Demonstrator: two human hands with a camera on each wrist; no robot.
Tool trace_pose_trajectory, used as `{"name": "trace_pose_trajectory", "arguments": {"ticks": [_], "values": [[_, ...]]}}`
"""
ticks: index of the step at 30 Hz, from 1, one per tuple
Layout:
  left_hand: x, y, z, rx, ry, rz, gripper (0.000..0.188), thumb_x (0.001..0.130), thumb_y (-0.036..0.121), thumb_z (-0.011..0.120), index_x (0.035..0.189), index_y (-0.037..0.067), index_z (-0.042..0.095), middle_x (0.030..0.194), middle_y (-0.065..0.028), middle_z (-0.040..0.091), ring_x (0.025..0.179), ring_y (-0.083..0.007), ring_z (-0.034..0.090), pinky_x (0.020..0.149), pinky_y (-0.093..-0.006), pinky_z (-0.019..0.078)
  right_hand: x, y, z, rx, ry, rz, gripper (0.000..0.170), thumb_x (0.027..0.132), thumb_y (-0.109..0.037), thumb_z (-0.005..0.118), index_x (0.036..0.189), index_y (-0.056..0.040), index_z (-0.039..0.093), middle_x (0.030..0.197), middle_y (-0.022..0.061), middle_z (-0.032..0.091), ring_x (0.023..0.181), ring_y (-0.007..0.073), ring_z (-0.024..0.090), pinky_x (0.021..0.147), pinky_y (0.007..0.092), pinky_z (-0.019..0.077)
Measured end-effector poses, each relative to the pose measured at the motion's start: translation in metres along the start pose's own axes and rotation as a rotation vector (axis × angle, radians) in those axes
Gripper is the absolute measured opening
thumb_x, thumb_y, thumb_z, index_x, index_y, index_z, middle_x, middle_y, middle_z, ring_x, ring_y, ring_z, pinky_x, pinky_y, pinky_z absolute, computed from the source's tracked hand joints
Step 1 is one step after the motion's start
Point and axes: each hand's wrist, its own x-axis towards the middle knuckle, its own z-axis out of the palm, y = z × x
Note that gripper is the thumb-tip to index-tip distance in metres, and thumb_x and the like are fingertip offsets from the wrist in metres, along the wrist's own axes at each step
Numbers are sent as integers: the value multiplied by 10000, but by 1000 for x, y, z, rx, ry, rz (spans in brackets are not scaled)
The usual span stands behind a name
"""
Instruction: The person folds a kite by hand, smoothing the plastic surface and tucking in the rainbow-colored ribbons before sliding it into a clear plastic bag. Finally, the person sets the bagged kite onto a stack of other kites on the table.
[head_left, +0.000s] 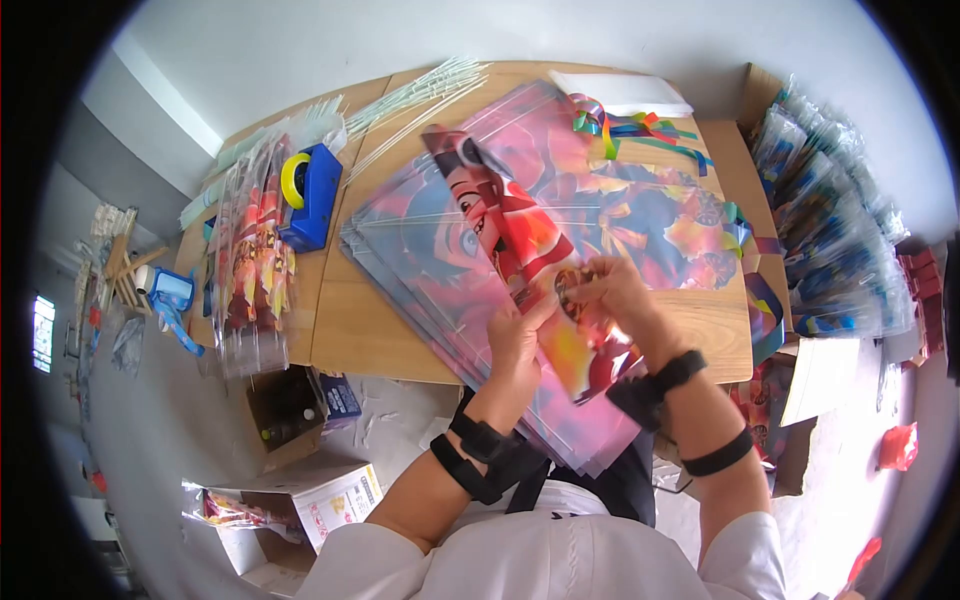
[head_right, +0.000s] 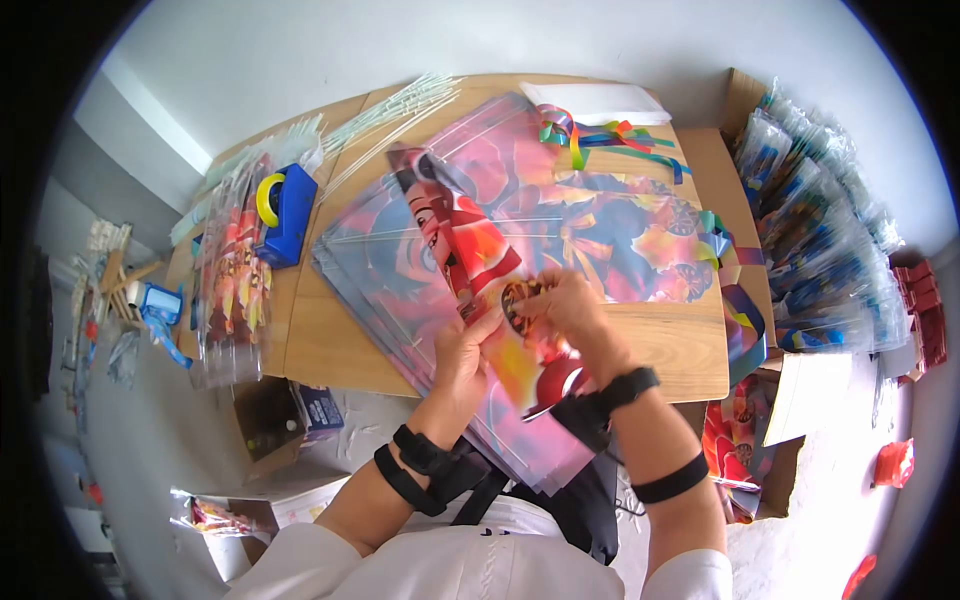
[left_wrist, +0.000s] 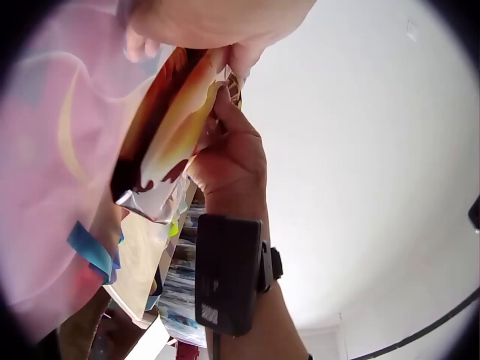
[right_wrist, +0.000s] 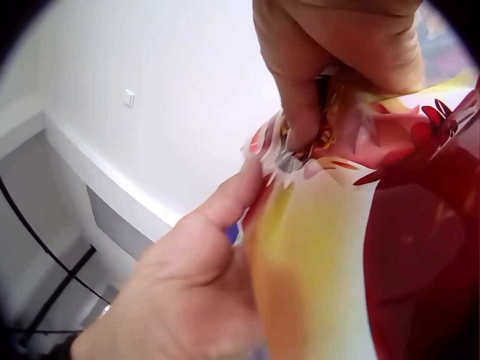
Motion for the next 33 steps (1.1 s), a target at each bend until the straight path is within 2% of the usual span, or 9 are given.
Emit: {"name": "trace_pose_trajectory", "arguments": {"ticks": [3,5,13,16,19,23,27,31,33], "values": [[-2,4,-14,104,-42,-120,286,767,-29,710,1042,5,641,947,-60,662,802,-170,642,744,-304,520,-16,27,21,323,57,32,149,707,91,732,833,71,653,764,140,670,616,204,657,538,317,545],[3,6,-31,116,-48,-71,280,788,-85,647,1060,-26,620,959,-85,663,832,-204,658,764,-355,541,-27,36,31,472,42,134,161,728,99,714,870,88,639,794,148,673,660,228,675,605,336,574],[4,70,-95,471,-114,-111,305,726,-115,643,1025,-54,630,956,-100,673,822,-185,658,780,-343,543,-6,10,16,300,81,235,140,809,-75,707,877,14,623,749,84,679,631,163,664,555,264,523],[-8,88,-108,591,-51,-151,294,720,-107,644,1007,-45,644,917,-81,672,797,-162,648,758,-319,534,31,19,-9,-179,162,-124,116,829,-94,660,811,18,636,688,89,672,584,137,637,547,258,507],[-15,104,-115,656,-8,-134,274,723,-97,647,989,-31,660,879,-60,670,769,-141,636,735,-295,524,65,7,-31,-274,326,-275,118,800,-92,666,785,24,645,664,87,666,577,129,628,553,255,497],[-3,115,-115,617,-2,-54,264,720,-92,654,976,-30,668,870,-53,675,752,-132,629,733,-286,520,124,-44,-61,-449,495,-365,217,777,-197,674,723,13,654,625,95,649,597,151,633,578,312,491],[20,106,-118,666,61,-94,262,715,-79,674,971,-26,679,851,-44,678,747,-121,624,733,-275,513,218,-97,-97,-651,659,-422,299,769,-296,669,727,0,659,667,165,650,648,304,641,653,391,503],[20,112,-111,703,110,-171,259,712,-66,696,969,-32,679,854,-45,681,754,-112,625,735,-269,512,303,-137,-102,-856,663,-434,385,823,-349,662,750,29,665,661,120,641,643,192,636,615,353,491],[21,110,-113,623,138,-211,260,715,-68,692,973,-33,678,866,-53,682,764,-117,632,739,-275,515,352,-147,-99,-1041,607,-281,434,806,-433,644,872,-6,690,905,241,671,888,373,649,803,442,502]]}}
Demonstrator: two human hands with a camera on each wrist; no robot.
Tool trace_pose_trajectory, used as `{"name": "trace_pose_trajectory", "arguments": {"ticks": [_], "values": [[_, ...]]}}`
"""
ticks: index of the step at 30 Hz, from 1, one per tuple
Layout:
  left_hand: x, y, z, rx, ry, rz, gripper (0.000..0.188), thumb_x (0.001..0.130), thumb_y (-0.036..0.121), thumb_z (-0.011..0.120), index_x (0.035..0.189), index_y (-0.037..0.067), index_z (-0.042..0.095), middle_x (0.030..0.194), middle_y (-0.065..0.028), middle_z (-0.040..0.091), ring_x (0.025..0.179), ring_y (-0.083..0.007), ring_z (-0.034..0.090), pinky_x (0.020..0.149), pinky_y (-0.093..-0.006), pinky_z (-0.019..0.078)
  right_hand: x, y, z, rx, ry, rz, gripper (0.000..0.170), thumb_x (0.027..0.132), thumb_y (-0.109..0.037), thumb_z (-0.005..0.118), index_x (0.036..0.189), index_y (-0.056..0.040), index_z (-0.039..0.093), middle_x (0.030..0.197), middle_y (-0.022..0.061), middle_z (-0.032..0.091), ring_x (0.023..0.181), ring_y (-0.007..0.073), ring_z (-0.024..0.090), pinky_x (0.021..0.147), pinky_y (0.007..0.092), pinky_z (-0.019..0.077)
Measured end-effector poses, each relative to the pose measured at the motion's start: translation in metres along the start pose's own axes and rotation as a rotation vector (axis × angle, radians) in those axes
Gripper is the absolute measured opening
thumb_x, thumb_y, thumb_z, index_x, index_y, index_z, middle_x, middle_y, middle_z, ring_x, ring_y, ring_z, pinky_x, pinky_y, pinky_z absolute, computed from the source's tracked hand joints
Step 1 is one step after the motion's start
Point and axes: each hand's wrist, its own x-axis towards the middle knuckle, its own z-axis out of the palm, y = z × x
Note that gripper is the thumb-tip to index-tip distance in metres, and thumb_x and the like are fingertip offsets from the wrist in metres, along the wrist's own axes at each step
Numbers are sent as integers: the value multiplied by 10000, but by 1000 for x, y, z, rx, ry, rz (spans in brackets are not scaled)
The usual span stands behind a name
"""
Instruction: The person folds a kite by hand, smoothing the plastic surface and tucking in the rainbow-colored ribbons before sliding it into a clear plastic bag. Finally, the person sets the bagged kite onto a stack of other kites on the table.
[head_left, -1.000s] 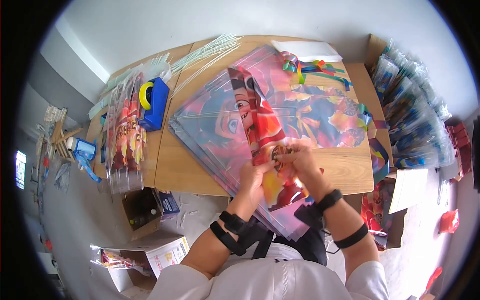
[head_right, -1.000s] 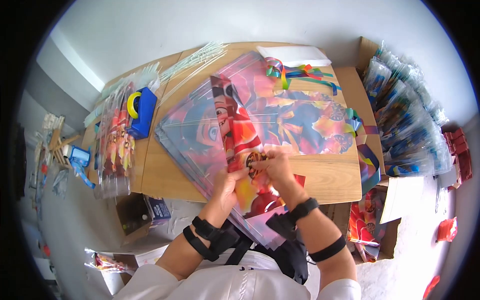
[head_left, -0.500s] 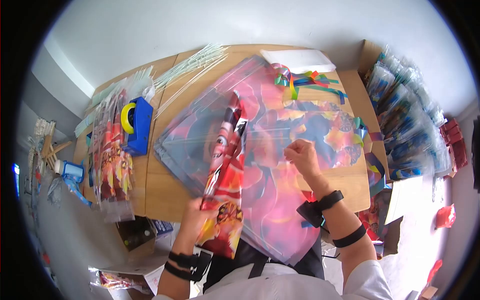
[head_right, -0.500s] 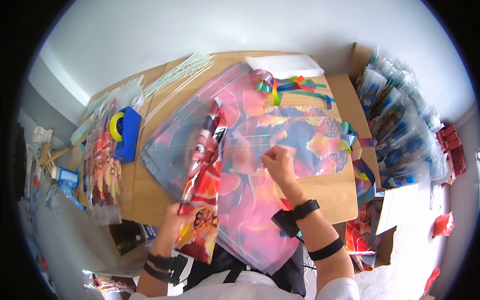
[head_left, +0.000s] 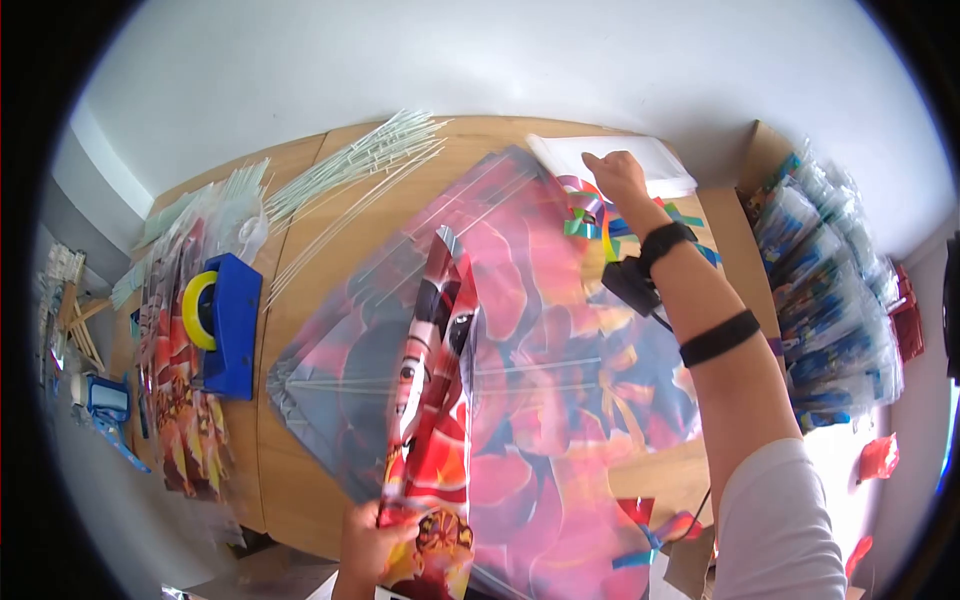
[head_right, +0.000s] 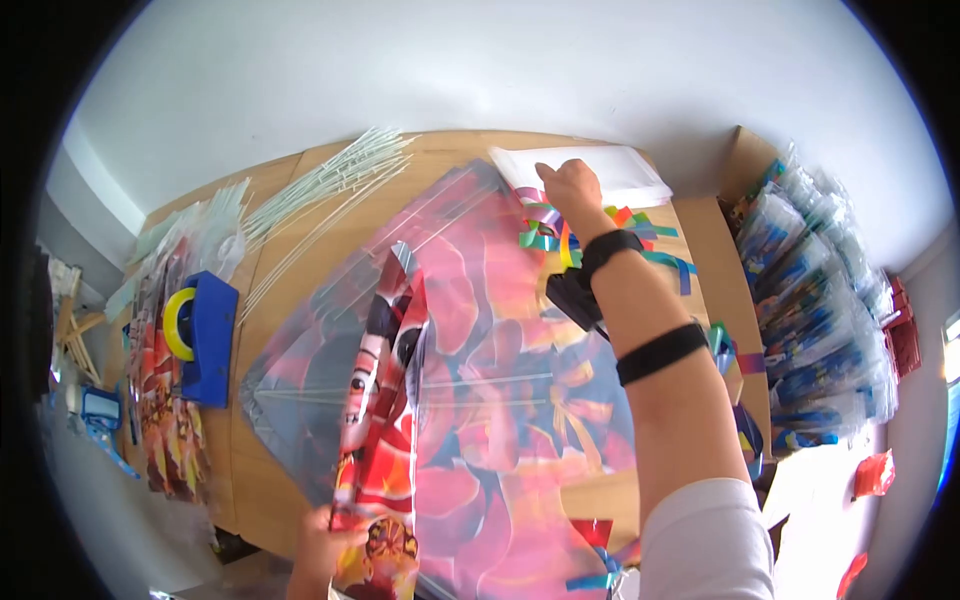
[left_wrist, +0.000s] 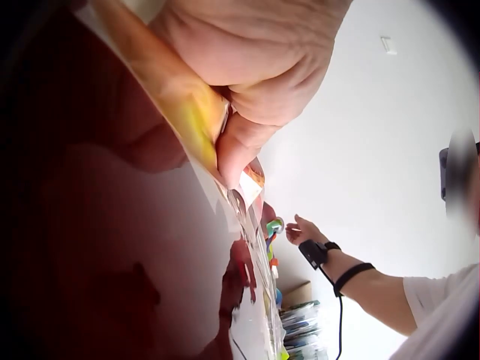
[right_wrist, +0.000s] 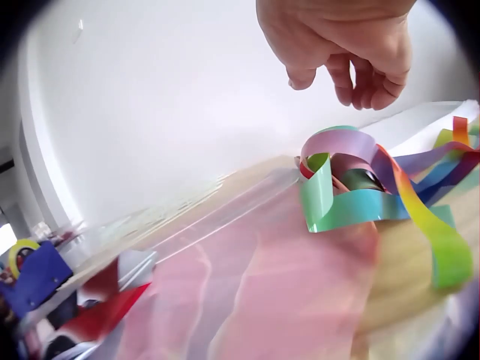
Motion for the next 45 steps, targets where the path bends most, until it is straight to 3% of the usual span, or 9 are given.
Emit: {"name": "trace_pose_trajectory", "arguments": {"ticks": [4,11,24,30,34,36,39,43,45], "values": [[4,-8,-9,155,-33,57,213,763,93,726,973,100,692,784,-32,652,706,-154,591,696,-267,488,23,-24,33,-103,-115,149,456,787,-404,663,1016,-10,685,1083,224,661,1033,382,622,900,429,491],[-1,27,6,307,23,42,231,718,97,755,918,17,671,746,-19,625,693,-120,568,664,-287,476,11,-38,56,-146,43,138,184,776,-133,594,910,-69,703,994,158,697,968,322,665,799,369,533],[-3,30,8,213,0,53,218,734,93,745,917,10,660,756,-11,615,697,-116,551,666,-281,471,3,-59,44,-404,-24,-114,150,727,-94,624,855,-92,703,920,129,700,892,306,671,758,384,529],[-3,27,7,198,10,32,215,737,91,738,916,3,658,743,-25,615,685,-131,557,664,-291,475,9,-75,31,-57,-45,-6,200,713,-169,678,876,-55,694,969,159,695,935,325,667,786,379,526],[-3,25,5,388,30,72,213,745,90,731,925,0,659,763,-44,633,705,-140,577,673,-297,475,13,-109,6,-221,-17,-239,157,742,-107,604,864,-29,663,937,182,685,919,359,654,776,425,523],[-3,27,4,438,20,96,217,748,88,728,934,-1,661,780,-46,642,719,-144,585,689,-295,478,-4,-132,-6,-330,99,-626,135,737,-139,694,831,-57,643,830,156,667,833,341,646,692,442,507],[1,8,-2,293,-8,86,222,728,4,695,948,-14,669,840,-56,670,763,-140,613,732,-290,496,-74,-142,-13,-288,377,-1201,68,808,-103,598,846,-55,567,895,137,605,716,286,609,566,394,481],[4,-8,-10,16,-34,41,309,701,-77,657,1006,-26,665,920,-65,682,826,-128,630,775,-280,505,-222,-100,-47,-250,193,-1407,90,740,-103,588,783,-60,521,743,61,453,596,148,544,443,297,413],[1,-10,-12,-63,-20,70,301,690,-63,678,987,-19,671,896,-47,675,800,-117,619,757,-275,502,-277,-56,-62,-187,59,-1336,136,688,-80,633,782,-61,535,842,69,542,619,153,552,496,298,435]]}}
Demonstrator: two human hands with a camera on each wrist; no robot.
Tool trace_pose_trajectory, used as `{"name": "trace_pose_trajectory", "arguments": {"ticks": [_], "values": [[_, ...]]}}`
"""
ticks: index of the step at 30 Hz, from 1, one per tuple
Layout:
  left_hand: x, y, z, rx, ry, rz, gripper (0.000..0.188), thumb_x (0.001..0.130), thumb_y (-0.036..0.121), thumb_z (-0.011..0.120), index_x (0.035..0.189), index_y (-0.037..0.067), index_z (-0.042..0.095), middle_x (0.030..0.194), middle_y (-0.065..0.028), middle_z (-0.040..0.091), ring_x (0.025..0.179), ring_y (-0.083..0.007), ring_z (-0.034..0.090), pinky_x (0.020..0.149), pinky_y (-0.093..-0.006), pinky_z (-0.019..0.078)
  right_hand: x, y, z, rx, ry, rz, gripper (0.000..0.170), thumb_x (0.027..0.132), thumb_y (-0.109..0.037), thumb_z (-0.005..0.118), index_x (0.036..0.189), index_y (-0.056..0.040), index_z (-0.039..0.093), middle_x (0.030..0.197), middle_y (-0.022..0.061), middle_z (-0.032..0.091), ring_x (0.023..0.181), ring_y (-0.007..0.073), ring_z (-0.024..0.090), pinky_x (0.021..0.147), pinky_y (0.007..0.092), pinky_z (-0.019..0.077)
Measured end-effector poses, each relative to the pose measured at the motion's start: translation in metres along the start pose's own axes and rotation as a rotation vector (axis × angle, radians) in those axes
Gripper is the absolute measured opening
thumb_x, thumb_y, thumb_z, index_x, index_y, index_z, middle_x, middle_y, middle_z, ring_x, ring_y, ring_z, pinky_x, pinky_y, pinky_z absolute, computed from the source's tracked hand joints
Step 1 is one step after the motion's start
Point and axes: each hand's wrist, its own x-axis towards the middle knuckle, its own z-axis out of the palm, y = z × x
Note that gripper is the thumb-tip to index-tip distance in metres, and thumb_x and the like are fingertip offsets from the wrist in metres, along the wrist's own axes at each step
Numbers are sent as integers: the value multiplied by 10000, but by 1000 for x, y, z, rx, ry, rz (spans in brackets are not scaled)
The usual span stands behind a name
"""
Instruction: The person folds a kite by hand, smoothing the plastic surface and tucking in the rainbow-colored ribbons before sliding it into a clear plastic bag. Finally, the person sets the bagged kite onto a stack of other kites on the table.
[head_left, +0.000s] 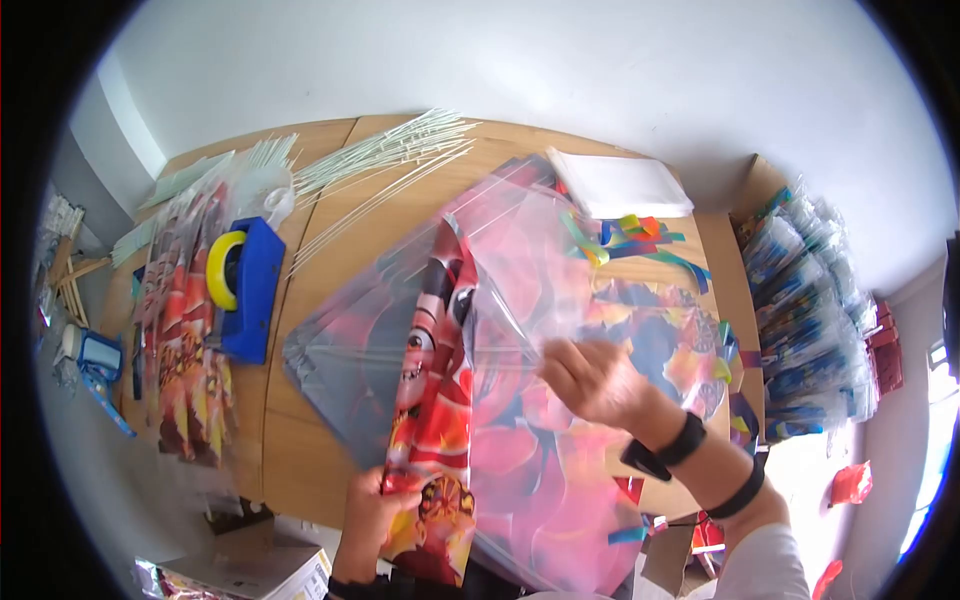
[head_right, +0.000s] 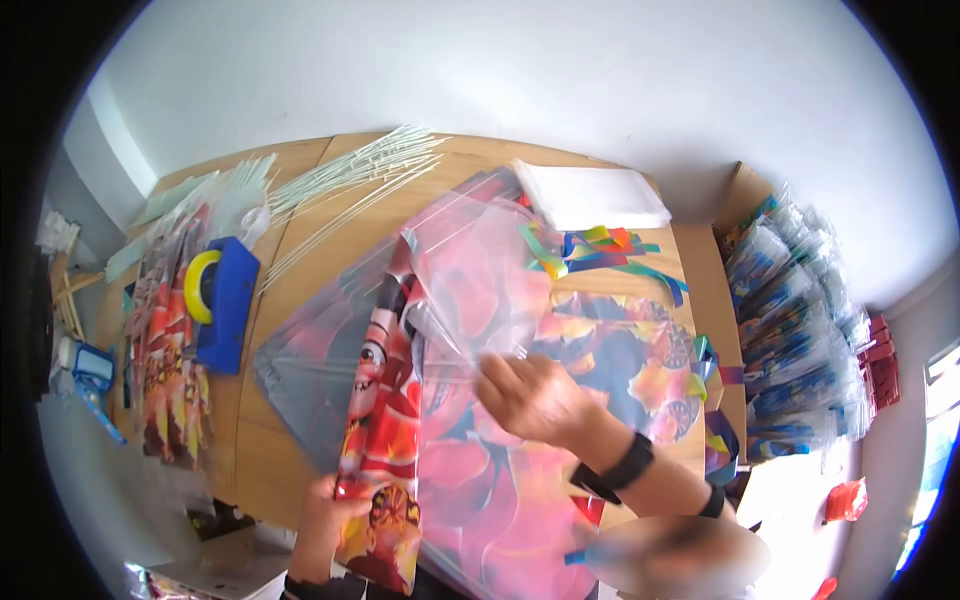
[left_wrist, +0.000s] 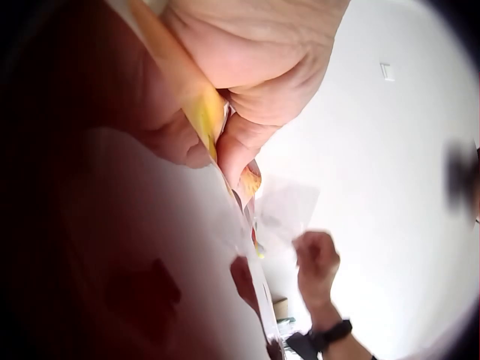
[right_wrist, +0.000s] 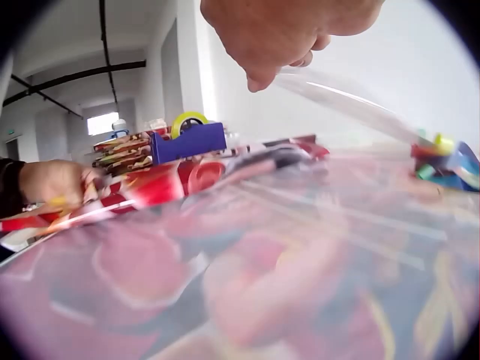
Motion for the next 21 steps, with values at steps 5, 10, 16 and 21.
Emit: {"name": "trace_pose_trajectory", "arguments": {"ticks": [5,10,16,21], "values": [[-31,-4,-26,43,45,75,268,694,-62,660,957,-17,674,868,-28,665,766,-106,608,736,-266,497,-115,-49,-39,119,-226,154,181,676,-98,622,836,-55,551,977,91,610,773,201,606,665,323,498],[-65,-7,-53,207,5,120,261,702,-53,644,960,-24,668,839,-26,657,721,-94,599,683,-251,492,-172,-69,-59,191,-305,213,152,681,-45,583,832,-62,571,966,82,630,866,241,587,738,361,481],[-100,-14,-62,243,-36,59,262,709,-53,649,970,-30,663,864,-42,671,745,-105,618,700,-256,505,-145,-101,-55,87,-102,816,167,736,-111,619,861,-14,564,1045,157,606,875,308,577,747,420,483],[-117,-18,-62,313,-26,-27,269,713,-64,645,981,-42,661,867,-48,682,760,-114,633,715,-261,512,-97,-151,-9,-293,-218,918,339,775,-208,651,977,59,599,1060,198,600,904,321,587,731,436,508]]}}
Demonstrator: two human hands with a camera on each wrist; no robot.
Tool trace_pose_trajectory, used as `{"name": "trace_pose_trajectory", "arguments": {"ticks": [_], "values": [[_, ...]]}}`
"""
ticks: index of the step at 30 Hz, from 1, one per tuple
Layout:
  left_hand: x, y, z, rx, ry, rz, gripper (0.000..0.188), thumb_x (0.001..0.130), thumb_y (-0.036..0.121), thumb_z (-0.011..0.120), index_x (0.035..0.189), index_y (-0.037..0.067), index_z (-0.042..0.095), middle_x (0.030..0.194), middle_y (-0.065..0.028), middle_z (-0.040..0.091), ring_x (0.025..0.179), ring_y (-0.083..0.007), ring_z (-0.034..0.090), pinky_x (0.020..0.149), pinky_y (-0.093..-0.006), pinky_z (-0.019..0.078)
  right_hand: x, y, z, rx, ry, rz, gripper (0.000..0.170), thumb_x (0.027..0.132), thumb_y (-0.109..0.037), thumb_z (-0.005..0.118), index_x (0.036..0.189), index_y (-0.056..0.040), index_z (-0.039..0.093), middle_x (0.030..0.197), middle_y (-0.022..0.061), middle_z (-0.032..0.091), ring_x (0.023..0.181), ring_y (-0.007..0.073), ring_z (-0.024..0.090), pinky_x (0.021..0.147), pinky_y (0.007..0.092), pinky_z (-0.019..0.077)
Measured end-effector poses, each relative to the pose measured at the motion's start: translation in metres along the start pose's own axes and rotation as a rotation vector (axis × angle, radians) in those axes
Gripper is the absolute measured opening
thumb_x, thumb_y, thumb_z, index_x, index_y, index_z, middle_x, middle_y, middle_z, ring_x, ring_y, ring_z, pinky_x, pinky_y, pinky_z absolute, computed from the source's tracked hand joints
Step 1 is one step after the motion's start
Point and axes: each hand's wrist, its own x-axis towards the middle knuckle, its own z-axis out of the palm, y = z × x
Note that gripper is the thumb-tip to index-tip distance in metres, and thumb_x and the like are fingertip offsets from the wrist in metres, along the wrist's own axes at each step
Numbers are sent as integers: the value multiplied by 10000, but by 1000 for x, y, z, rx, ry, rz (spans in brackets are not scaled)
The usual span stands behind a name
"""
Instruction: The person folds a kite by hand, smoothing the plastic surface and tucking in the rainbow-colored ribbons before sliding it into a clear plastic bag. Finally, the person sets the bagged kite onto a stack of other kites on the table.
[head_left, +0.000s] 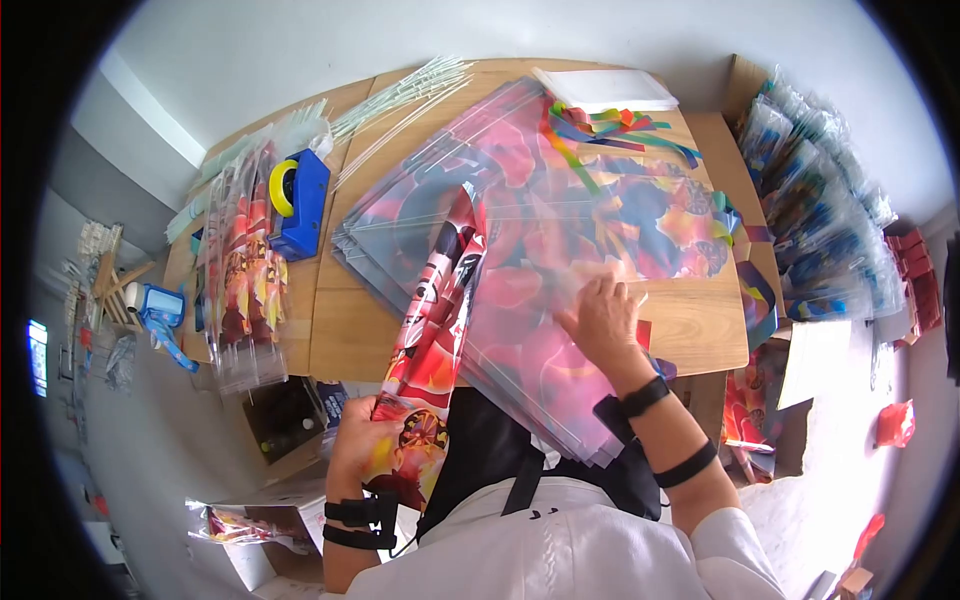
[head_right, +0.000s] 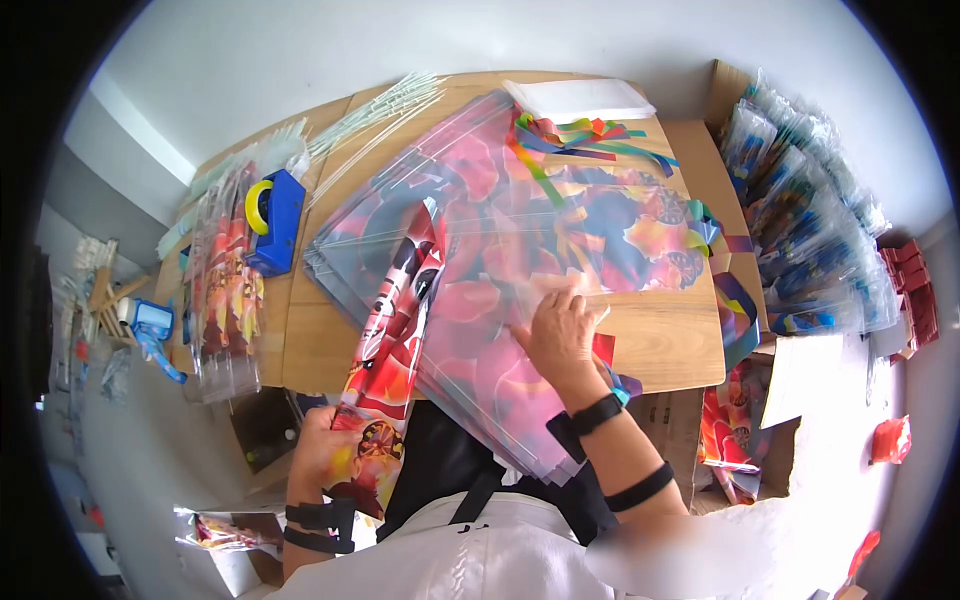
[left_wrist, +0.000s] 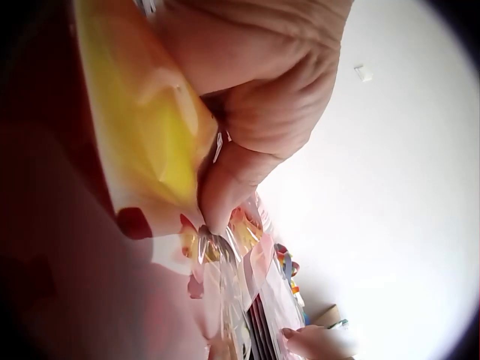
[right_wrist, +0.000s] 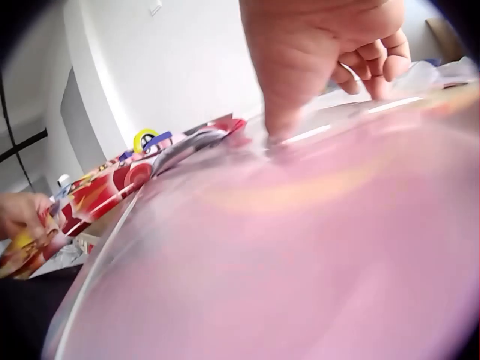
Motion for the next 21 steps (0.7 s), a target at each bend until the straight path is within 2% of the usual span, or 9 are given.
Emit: {"name": "trace_pose_trajectory", "arguments": {"ticks": [4,8,10,12,14,15,16,18,21], "values": [[-7,-17,-12,63,14,31,279,715,-59,654,993,-38,665,849,-35,678,757,-110,628,721,-268,512,-3,12,43,-93,-247,-8,350,748,-156,641,1029,52,616,1022,171,614,927,307,595,714,432,529],[-17,-29,-27,147,-12,70,309,690,-71,660,996,-28,671,845,-27,675,772,-106,619,748,-263,507,-2,62,50,421,93,-124,133,823,-57,564,932,-25,632,866,131,613,823,263,620,737,367,524],[-24,-29,-32,160,-22,54,320,675,-81,661,991,-28,673,860,-29,675,777,-108,624,754,-264,511,-3,81,58,917,296,106,114,907,-86,536,960,-28,619,827,115,636,769,226,628,701,325,512],[-31,-33,-38,174,-34,34,332,660,-90,661,986,-29,675,875,-31,676,781,-110,628,760,-266,514,-2,117,73,1559,268,641,175,966,-135,493,993,-2,604,844,114,666,822,238,652,756,322,513],[-37,-39,-46,90,-76,-23,347,652,-102,654,990,-28,678,883,-29,676,786,-108,626,766,-266,512,-9,152,84,1584,369,738,200,970,-150,495,1006,11,607,940,116,671,835,227,650,748,317,515],[-42,-39,-47,94,-78,-31,347,652,-102,654,990,-28,678,883,-29,676,786,-108,626,766,-266,512,11,142,54,2178,413,1131,191,967,-149,494,1000,11,592,938,104,656,816,219,639,728,339,529],[-47,-38,-48,125,-83,-64,363,647,-104,657,1001,-29,677,889,-31,677,790,-109,626,766,-266,511,8,153,61,2212,346,1146,138,965,-135,494,973,-22,572,934,89,639,801,221,625,697,398,545],[-55,-32,-47,158,-86,-97,379,642,-106,660,1013,-30,675,896,-32,678,793,-110,626,767,-267,511,-21,296,277,2403,106,992,110,957,-137,517,958,-37,561,915,103,640,838,271,640,737,445,555],[-65,-32,-46,96,-90,-126,348,656,-118,679,992,-27,679,877,-25,676,783,-111,624,760,-265,513,21,236,140,2239,204,1167,99,944,-156,560,919,-62,576,874,80,631,759,258,624,670,387,542]]}}
